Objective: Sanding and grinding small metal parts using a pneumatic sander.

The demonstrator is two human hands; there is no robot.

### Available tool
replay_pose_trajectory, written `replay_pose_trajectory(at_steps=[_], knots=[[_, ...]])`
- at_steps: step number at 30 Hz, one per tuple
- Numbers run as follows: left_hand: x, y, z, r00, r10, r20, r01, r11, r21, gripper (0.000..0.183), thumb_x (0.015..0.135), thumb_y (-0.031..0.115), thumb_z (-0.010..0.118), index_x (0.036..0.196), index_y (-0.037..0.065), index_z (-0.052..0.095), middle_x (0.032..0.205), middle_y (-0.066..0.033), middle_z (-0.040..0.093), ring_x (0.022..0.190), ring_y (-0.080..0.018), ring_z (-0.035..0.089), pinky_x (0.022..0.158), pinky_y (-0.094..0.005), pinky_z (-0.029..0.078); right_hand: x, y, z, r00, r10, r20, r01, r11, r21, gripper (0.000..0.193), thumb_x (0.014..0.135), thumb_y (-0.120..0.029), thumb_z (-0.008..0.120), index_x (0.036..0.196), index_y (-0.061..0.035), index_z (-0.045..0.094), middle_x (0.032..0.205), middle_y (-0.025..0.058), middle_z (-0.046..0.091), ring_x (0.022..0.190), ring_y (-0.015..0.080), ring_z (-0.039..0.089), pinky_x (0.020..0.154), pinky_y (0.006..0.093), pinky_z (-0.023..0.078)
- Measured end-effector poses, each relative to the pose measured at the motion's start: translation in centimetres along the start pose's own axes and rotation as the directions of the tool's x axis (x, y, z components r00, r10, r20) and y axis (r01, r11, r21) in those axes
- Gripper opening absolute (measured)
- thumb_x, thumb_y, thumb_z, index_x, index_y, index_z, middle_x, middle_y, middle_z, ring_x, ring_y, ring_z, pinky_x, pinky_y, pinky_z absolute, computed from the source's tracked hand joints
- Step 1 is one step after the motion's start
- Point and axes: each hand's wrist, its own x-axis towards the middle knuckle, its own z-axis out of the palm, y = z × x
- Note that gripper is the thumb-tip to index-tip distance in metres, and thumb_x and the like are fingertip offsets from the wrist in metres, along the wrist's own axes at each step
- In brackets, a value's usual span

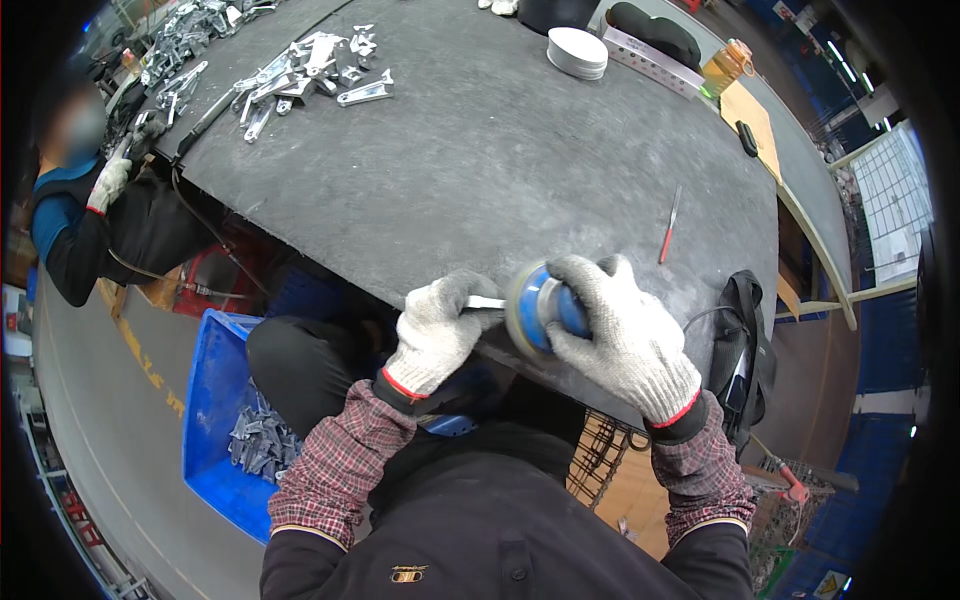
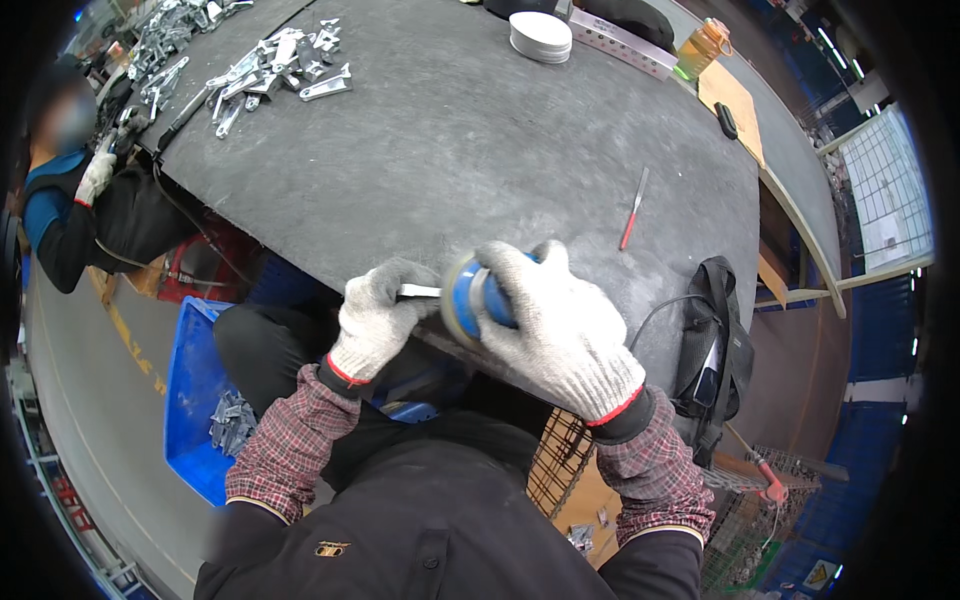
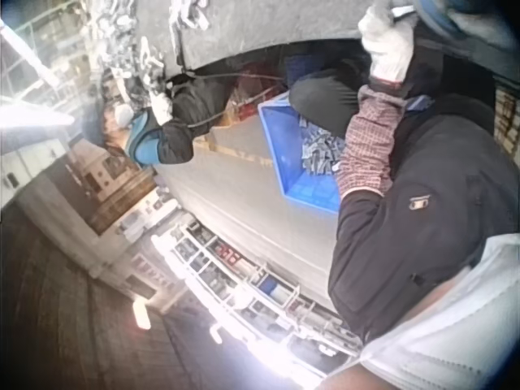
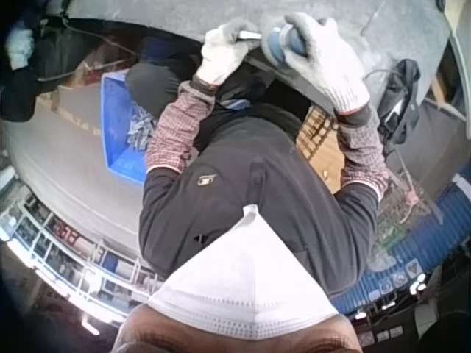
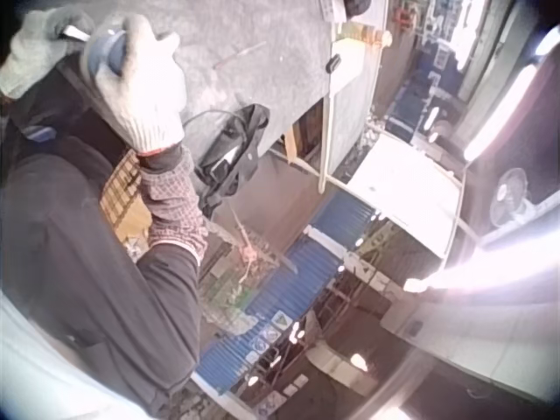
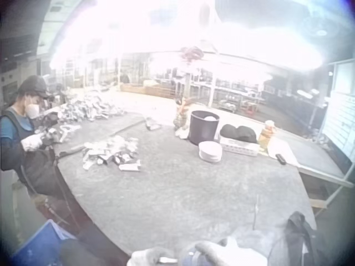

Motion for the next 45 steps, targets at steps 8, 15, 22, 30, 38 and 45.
replay_pose_trajectory(at_steps=[8, 15, 22, 30, 38, 45], knots=[[2.8, 2.2, -1.7, 0.978, -0.197, 0.063, 0.202, 0.976, -0.078, 0.019, 0.094, 0.006, 0.09, 0.107, 0.0, 0.078, 0.089, -0.0081, 0.081, 0.076, -0.0111, 0.075, 0.068, -0.0284, 0.059, -2.1, 6.0, 2.1, 0.985, 0.063, -0.162, -0.071, 0.997, -0.043, 0.058, 0.092, -0.029, 0.086, 0.147, -0.0221, 0.069, 0.122, 0.0241, 0.069, 0.095, 0.0456, 0.08, 0.082, 0.0511, 0.067], [17.6, 4.9, 4.3, 0.991, 0.089, -0.099, -0.084, 0.995, 0.049, 0.044, 0.097, 0.027, 0.085, 0.127, -0.002, 0.073, 0.112, -0.0192, 0.083, 0.101, -0.0274, 0.08, 0.091, -0.0432, 0.064, -3.6, 8.0, 2.3, 0.928, 0.189, -0.32, -0.189, 0.981, 0.03, 0.063, 0.086, -0.026, 0.088, 0.146, -0.0215, 0.07, 0.126, 0.0226, 0.071, 0.099, 0.0448, 0.081, 0.084, 0.051, 0.067], [31.1, -4.9, -11.0, 0.904, 0.085, -0.418, 0.378, 0.297, 0.877, 0.051, 0.114, 0.043, 0.053, 0.152, 0.012, 0.066, 0.152, -0.0177, 0.068, 0.139, -0.0403, 0.066, 0.109, -0.0619, 0.057, -4.3, 7.7, 1.5, 0.908, 0.293, -0.298, -0.276, 0.956, 0.1, 0.065, 0.082, -0.024, 0.089, 0.145, -0.0221, 0.072, 0.119, 0.0186, 0.071, 0.091, 0.0415, 0.081, 0.08, 0.0493, 0.066], [22.3, 1.4, -12.6, 0.953, -0.111, -0.283, 0.296, 0.55, 0.781, 0.053, 0.106, 0.049, 0.073, 0.132, 0.002, 0.07, 0.136, -0.0297, 0.075, 0.132, -0.045, 0.073, 0.109, -0.0549, 0.059, -2.6, 7.6, 2.2, 0.962, 0.191, -0.196, -0.19, 0.982, 0.022, 0.066, 0.086, -0.025, 0.089, 0.149, -0.0194, 0.068, 0.123, 0.0221, 0.07, 0.097, 0.0432, 0.08, 0.085, 0.0498, 0.067], [4.1, 1.7, -6.4, 0.924, -0.093, 0.371, -0.146, 0.811, 0.566, 0.039, 0.113, 0.044, 0.063, 0.128, 0.007, 0.068, 0.113, -0.0281, 0.078, 0.107, -0.0538, 0.076, 0.089, -0.0613, 0.06, -2.1, 3.3, 1.0, 0.986, -0.012, -0.166, 0.024, 0.997, 0.07, 0.069, 0.089, -0.025, 0.087, 0.153, -0.0193, 0.064, 0.134, 0.024, 0.068, 0.104, 0.0445, 0.08, 0.09, 0.051, 0.067], [2.5, 0.4, -7.1, 0.885, -0.04, 0.463, -0.214, 0.849, 0.484, 0.03, 0.112, 0.029, 0.06, 0.134, 0.008, 0.065, 0.108, -0.0256, 0.08, 0.103, -0.0496, 0.078, 0.087, -0.0591, 0.063, 2.7, -2.2, 1.0, 0.978, -0.161, 0.129, 0.177, 0.977, -0.119, 0.068, 0.092, -0.03, 0.083, 0.156, -0.0199, 0.062, 0.132, 0.0335, 0.066, 0.099, 0.0483, 0.08, 0.085, 0.0523, 0.067]])
